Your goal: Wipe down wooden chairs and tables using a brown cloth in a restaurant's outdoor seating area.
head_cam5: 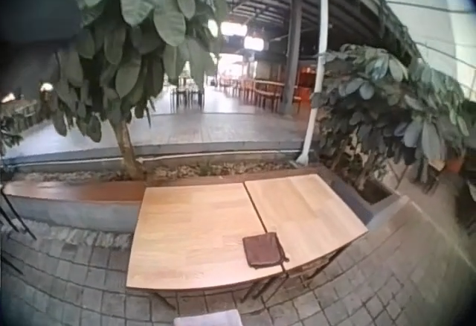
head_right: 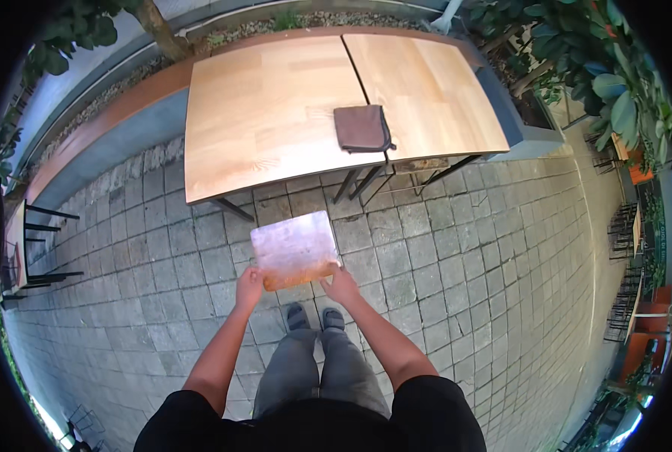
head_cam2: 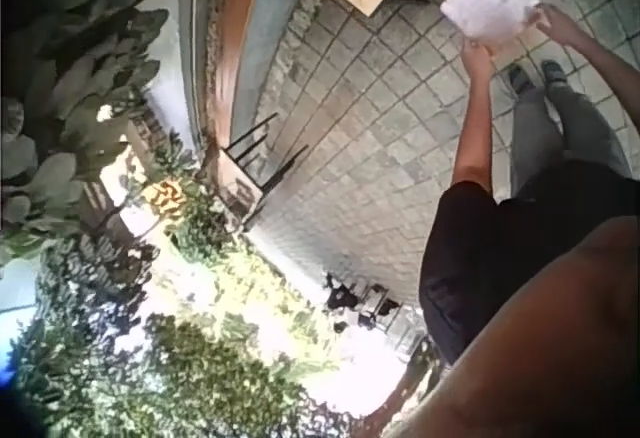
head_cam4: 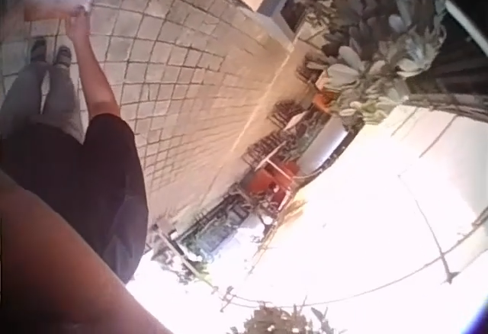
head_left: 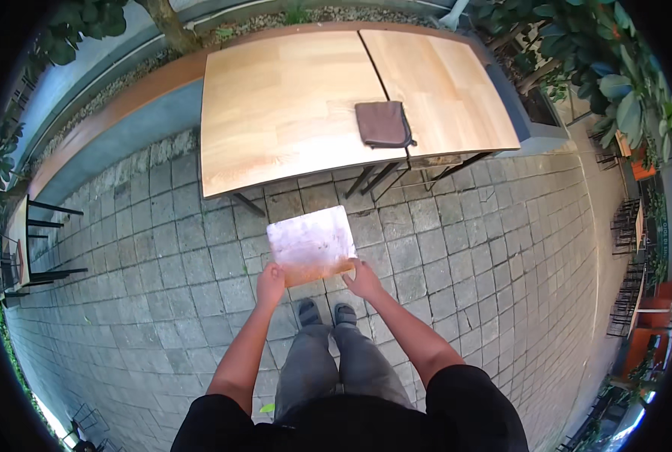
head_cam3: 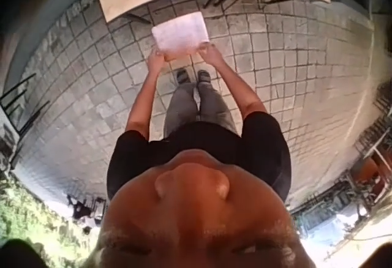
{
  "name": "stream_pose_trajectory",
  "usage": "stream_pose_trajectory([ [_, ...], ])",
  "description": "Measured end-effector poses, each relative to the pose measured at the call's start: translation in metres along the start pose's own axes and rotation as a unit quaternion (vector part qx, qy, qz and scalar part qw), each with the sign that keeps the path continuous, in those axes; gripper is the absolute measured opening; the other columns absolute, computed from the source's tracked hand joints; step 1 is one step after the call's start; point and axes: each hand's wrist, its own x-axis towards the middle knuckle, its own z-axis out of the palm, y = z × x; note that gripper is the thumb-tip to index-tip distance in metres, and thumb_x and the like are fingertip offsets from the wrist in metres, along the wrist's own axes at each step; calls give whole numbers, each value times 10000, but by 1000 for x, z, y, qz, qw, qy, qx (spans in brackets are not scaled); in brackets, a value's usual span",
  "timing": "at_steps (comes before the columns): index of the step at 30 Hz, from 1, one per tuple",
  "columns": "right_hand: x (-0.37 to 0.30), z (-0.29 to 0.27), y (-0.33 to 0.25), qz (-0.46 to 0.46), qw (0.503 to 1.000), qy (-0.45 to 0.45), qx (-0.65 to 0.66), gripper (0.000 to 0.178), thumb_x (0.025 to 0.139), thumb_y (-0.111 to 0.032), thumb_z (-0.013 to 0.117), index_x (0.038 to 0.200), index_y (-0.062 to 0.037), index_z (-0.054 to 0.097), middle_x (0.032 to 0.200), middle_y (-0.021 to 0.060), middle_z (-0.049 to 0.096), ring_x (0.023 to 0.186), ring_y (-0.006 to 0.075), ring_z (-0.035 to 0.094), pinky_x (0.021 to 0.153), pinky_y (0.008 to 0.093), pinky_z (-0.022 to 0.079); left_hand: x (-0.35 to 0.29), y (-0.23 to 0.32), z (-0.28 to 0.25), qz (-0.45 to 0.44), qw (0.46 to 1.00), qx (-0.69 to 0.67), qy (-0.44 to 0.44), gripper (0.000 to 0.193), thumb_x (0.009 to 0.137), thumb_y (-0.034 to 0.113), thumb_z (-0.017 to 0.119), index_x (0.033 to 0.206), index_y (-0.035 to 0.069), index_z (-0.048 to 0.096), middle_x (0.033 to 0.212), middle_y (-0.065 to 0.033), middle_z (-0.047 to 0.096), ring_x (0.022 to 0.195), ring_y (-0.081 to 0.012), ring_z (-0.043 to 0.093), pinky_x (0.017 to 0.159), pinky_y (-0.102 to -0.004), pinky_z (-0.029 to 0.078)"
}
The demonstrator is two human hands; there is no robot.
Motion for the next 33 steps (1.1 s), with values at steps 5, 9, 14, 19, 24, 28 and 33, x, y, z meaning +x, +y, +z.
stream_pose_trajectory([
  [5,-101,-63,-33,-85,991,-73,68,565,973,-375,771,1398,-29,634,1085,207,794,1008,363,777,884,453,613,-72,50,-32,79,994,-56,-54,158,1033,181,707,1004,25,713,778,-99,754,714,-163,728,673,-343,544],
  [9,-117,-115,-47,-89,993,-76,-19,489,959,-357,794,1328,-58,675,1006,168,807,907,349,779,830,443,614,-65,62,-47,82,986,-100,-104,161,1023,192,723,1003,32,721,857,-90,778,761,-165,743,736,-327,571],
  [14,-87,-159,-74,-71,991,22,-111,458,938,-328,794,1311,-75,710,1074,164,806,1026,385,763,913,498,603,-23,101,-49,102,986,-61,-119,177,1018,214,728,1010,38,709,884,-95,779,776,-183,737,743,-350,578],
  [19,-31,-190,-92,-50,994,40,-91,428,921,-319,805,1272,-82,745,1058,177,806,1030,378,769,932,492,606,14,171,-35,141,981,-50,-123,189,1012,226,737,1050,43,705,916,-101,780,810,-194,745,756,-355,581],
  [24,47,-231,-75,-72,994,71,-33,348,907,-323,809,1151,-75,781,1041,175,806,1018,378,772,917,479,615,55,248,4,168,975,-3,-145,162,1036,174,723,1076,25,675,889,-45,741,794,-120,704,736,-291,568],
  [28,127,-277,-59,-50,995,89,11,322,913,-335,803,1090,-67,778,1024,183,802,1003,383,773,887,481,615,86,298,37,150,972,-24,-178,237,1005,253,755,1070,31,706,937,-120,784,868,-222,754,818,-356,587],
  [33,209,-324,-40,46,985,161,-39,319,935,-372,787,1054,-78,761,1032,169,800,993,366,781,874,499,616,114,333,66,111,972,10,-208,242,1017,262,740,1076,29,708,952,-121,780,891,-205,745,845,-356,582],
])
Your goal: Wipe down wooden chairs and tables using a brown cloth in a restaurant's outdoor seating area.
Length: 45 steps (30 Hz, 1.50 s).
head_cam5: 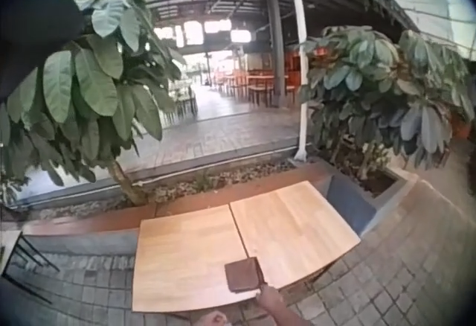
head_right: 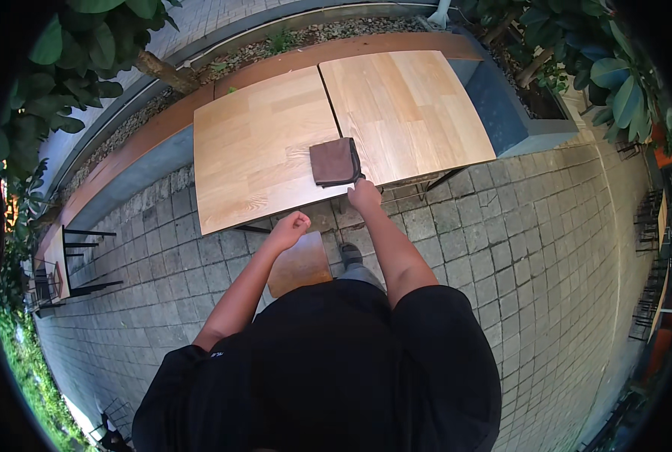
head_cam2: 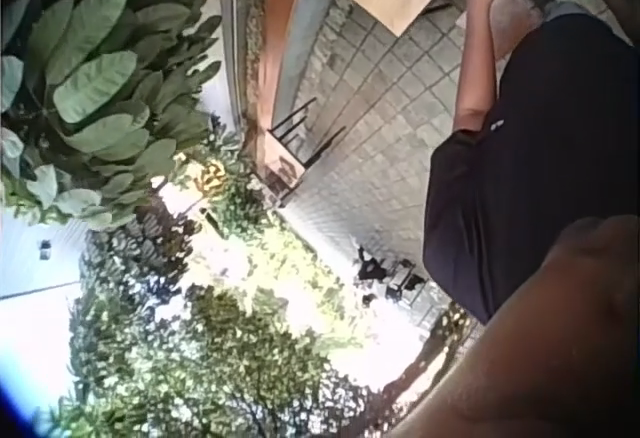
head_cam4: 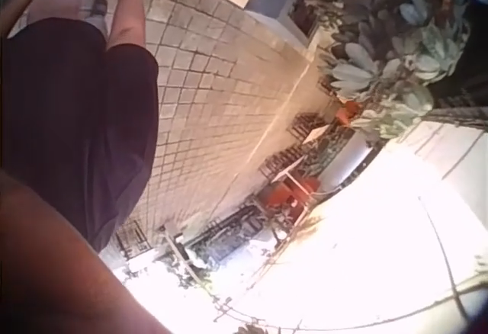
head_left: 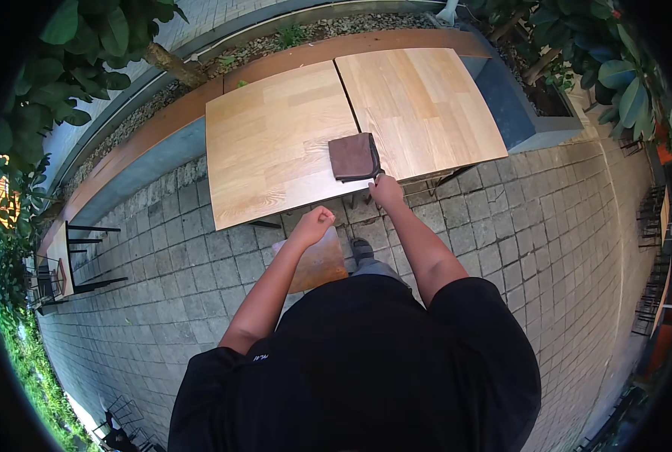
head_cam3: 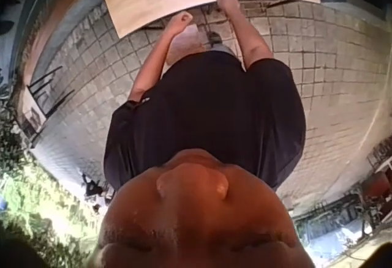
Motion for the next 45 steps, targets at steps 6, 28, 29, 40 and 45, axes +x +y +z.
stream_pose_trajectory([
  [6,59,-10,-8,-34,997,8,-74,520,946,-425,797,1247,-23,663,1278,208,661,1191,408,679,946,528,600,24,18,-2,-44,999,27,18,261,1032,274,720,1093,20,705,956,-125,771,893,-215,733,851,-363,577],
  [28,14,52,-109,80,882,-69,459,356,951,-115,613,1246,84,582,1097,178,682,982,252,670,877,416,560,-43,-56,-42,-145,979,-128,59,303,1136,335,592,1279,70,632,1113,-85,763,926,-178,750,824,-359,589],
  [29,11,54,-93,94,862,-72,494,333,940,-99,614,1218,83,593,1083,176,684,973,259,676,875,427,567,-33,-46,-32,-124,983,-130,38,303,1136,335,592,1279,70,632,1113,-85,763,926,-178,750,824,-359,589],
  [40,-208,64,-113,191,646,-381,633,338,983,-135,621,1283,18,642,1183,159,750,1072,285,768,989,441,639,-140,-106,-51,-160,802,-575,21,567,1043,365,733,1498,60,586,1455,-112,682,1301,-265,674,1133,-458,528],
  [45,-282,98,-93,147,745,-322,565,481,1092,-369,679,1423,-23,623,1354,127,717,1141,220,735,985,369,604,-206,-122,-44,-252,771,-585,-1,464,1104,219,478,1544,84,541,1490,-89,658,1355,-261,636,1179,-470,469],
])
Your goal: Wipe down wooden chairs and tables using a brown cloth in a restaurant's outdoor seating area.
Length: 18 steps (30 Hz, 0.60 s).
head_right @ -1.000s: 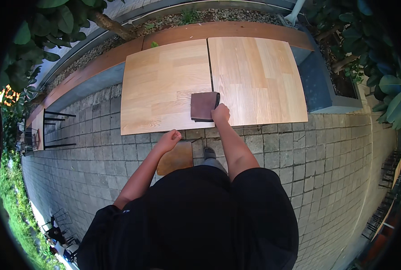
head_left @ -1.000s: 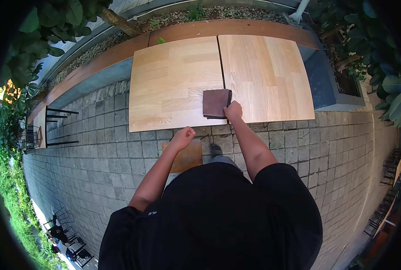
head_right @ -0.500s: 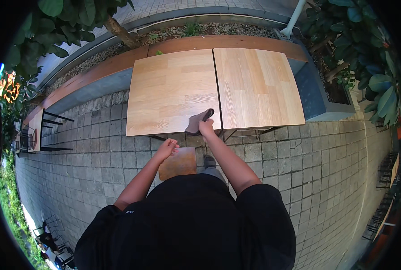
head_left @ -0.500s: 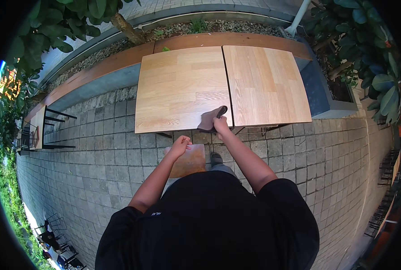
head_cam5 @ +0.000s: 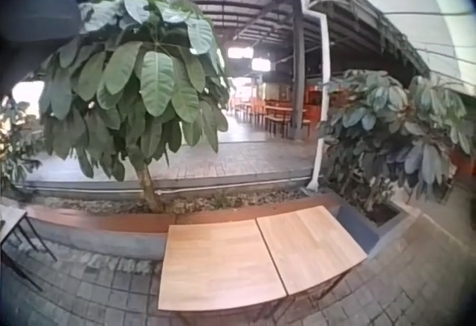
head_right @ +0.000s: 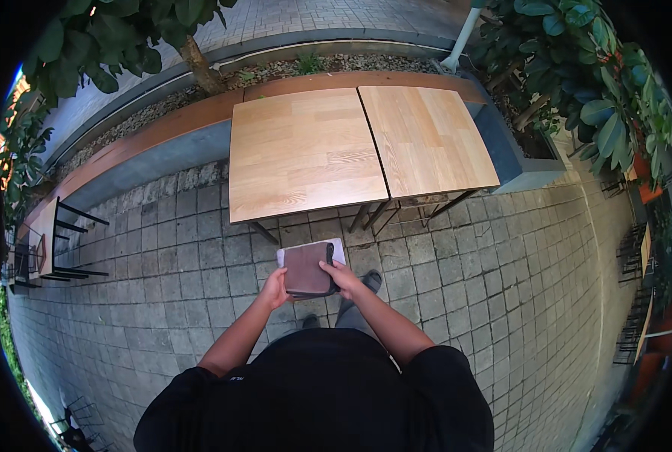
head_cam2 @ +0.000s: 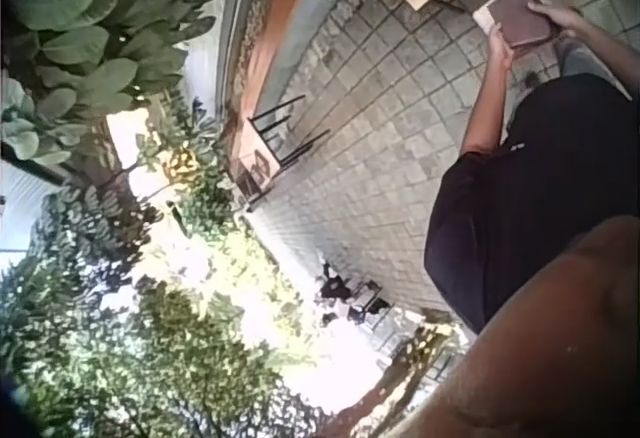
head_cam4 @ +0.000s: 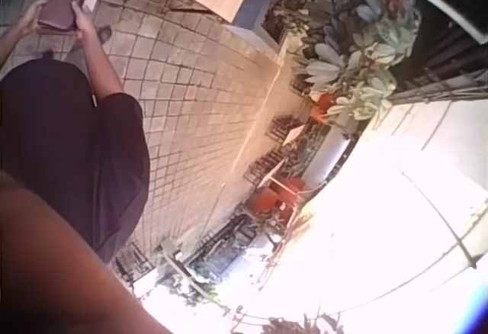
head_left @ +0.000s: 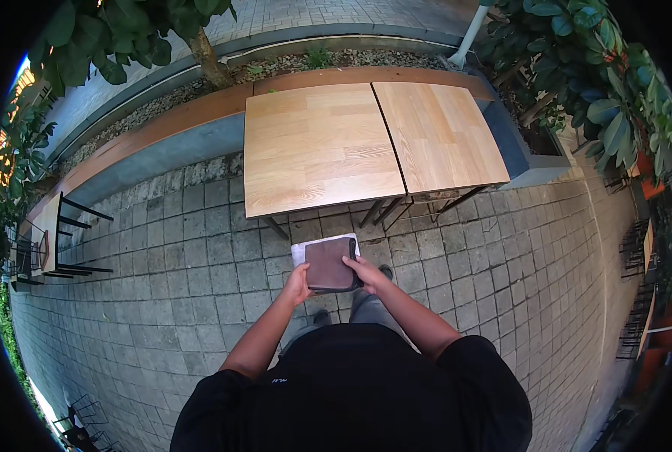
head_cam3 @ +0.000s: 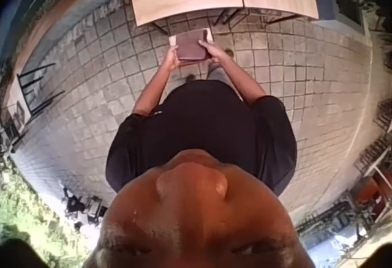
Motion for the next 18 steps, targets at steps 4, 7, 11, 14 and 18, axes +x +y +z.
stream_pose_trajectory([
  [4,-8,-1,43,-100,987,24,-124,401,1075,-299,725,1360,-20,686,1192,97,782,1049,170,737,911,335,591,-19,-36,-38,113,989,92,-5,460,1142,174,476,1592,77,477,1514,-103,625,1388,-234,604,1174,-432,467],
  [7,-10,-7,70,-137,958,79,-239,382,1078,-278,722,1357,-19,689,1129,82,792,990,158,740,866,331,590,-19,-62,-58,136,979,154,-4,460,1132,130,517,1585,58,478,1455,-125,665,1326,-235,643,1114,-384,509],
  [11,-11,-33,116,-245,902,122,-334,261,1080,-226,704,1203,4,690,900,59,740,801,118,669,730,326,546,-2,-109,-71,130,952,273,45,532,1088,48,603,1593,24,440,1344,-155,737,1172,-208,719,1018,-341,548],
  [14,-1,-60,144,-202,897,143,-365,232,1048,-195,718,1183,-5,710,858,147,742,760,215,710,728,386,558,27,-149,-91,142,941,299,76,563,1060,24,638,1585,8,436,1242,-129,784,1087,-174,738,944,-320,567],
  [18,28,-73,179,-203,895,177,-354,237,1049,-185,706,1203,-5,695,907,238,750,826,364,762,750,445,569,75,-193,-132,153,929,322,98,589,1060,-14,625,1610,21,418,1247,-130,765,1087,-164,733,925,-322,584],
])
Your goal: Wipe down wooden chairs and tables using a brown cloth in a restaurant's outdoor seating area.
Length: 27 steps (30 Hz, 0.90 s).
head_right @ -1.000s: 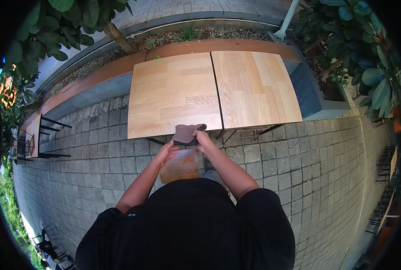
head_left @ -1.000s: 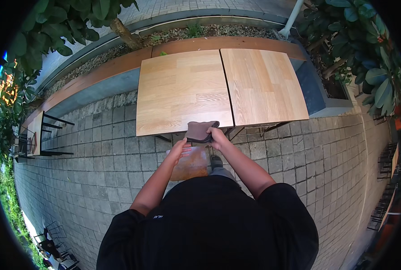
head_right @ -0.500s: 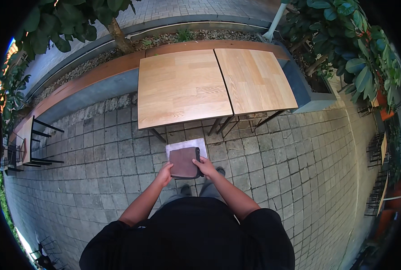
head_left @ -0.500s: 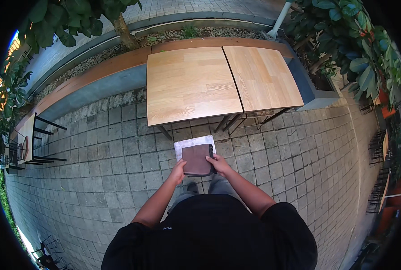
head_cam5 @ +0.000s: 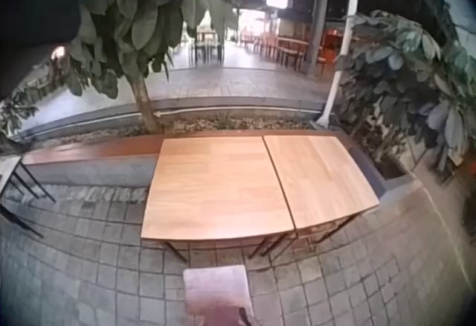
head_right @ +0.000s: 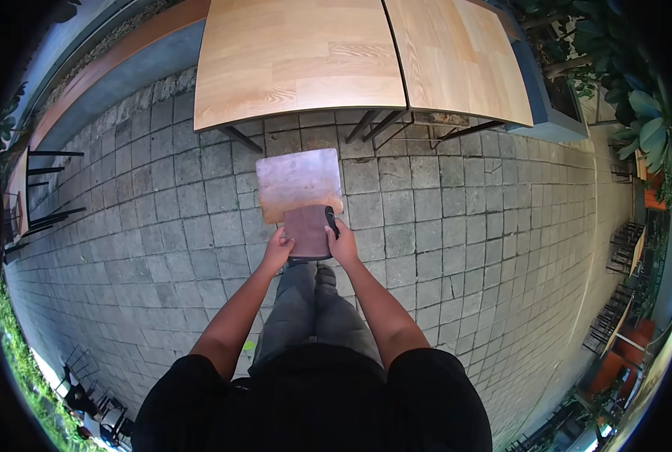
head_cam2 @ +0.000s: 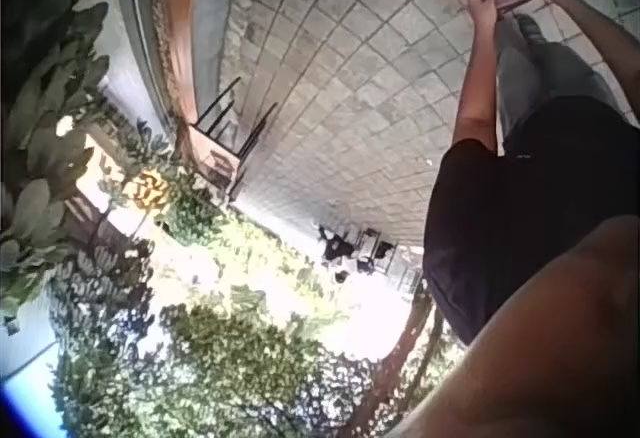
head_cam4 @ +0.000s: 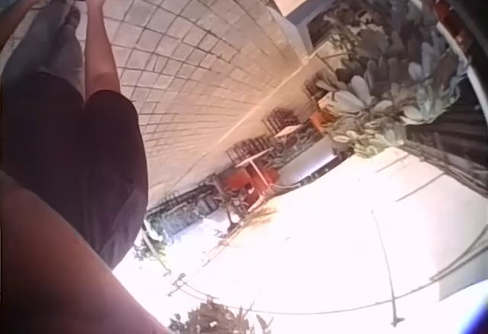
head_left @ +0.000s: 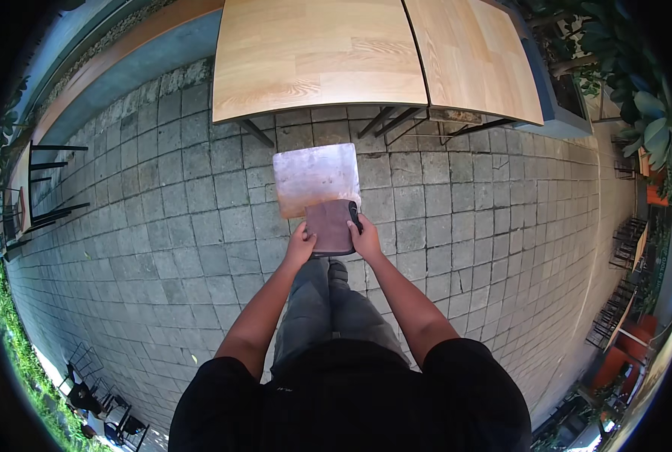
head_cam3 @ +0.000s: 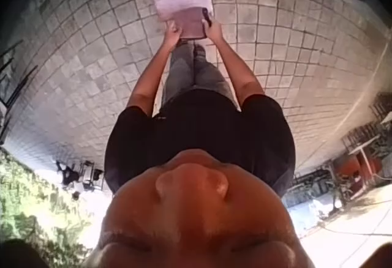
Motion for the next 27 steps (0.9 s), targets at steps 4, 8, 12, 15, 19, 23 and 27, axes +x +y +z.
stream_pose_trajectory([
  [4,48,20,35,-67,993,84,-40,251,1049,-184,699,1268,-62,684,957,298,734,920,518,720,767,513,579,48,-18,16,108,992,-38,46,493,1036,39,686,1500,-11,529,1215,-144,755,1010,-178,758,904,-305,592],
  [8,95,-6,103,-114,959,138,-221,688,956,-240,796,1541,-29,501,1482,307,589,1393,504,546,1133,545,470,99,10,14,275,912,285,108,489,1011,46,676,1481,-7,550,1441,-255,623,1319,-368,639,1088,-439,529],
  [12,111,39,90,-241,926,131,-260,802,934,-278,779,1644,-118,444,1725,248,338,1616,516,245,1287,665,240,139,-3,-49,332,805,377,314,552,1007,95,635,1543,16,529,1705,-290,351,1559,-498,364,1264,-585,331],
  [15,116,73,92,-269,911,22,-311,731,980,-394,710,1661,-268,477,1769,214,295,1646,508,178,1309,672,164,165,-23,-52,312,775,441,328,621,1039,172,592,1626,26,452,1741,-291,292,1578,-522,327,1272,-601,303],
  [19,122,88,100,-228,895,20,-383,809,980,-572,655,1701,-301,407,1796,209,229,1658,497,138,1284,735,113,172,-38,-39,276,769,474,330,675,1056,219,557,1674,15,374,1754,-289,275,1595,-494,321,1271,-593,307],
  [23,139,96,93,-197,894,44,-401,817,980,-609,619,1708,-325,381,1805,203,197,1670,479,96,1285,740,75,170,-37,-38,273,784,452,327,672,1052,211,555,1671,16,380,1738,-293,311,1583,-476,354,1264,-579,324],
  [27,187,98,81,-203,882,79,-418,769,998,-547,586,1706,-335,375,1804,191,206,1671,467,104,1295,733,53,170,-35,-38,272,786,449,326,668,1051,212,558,1666,13,388,1719,-304,341,1521,-499,438,1218,-547,405],
])
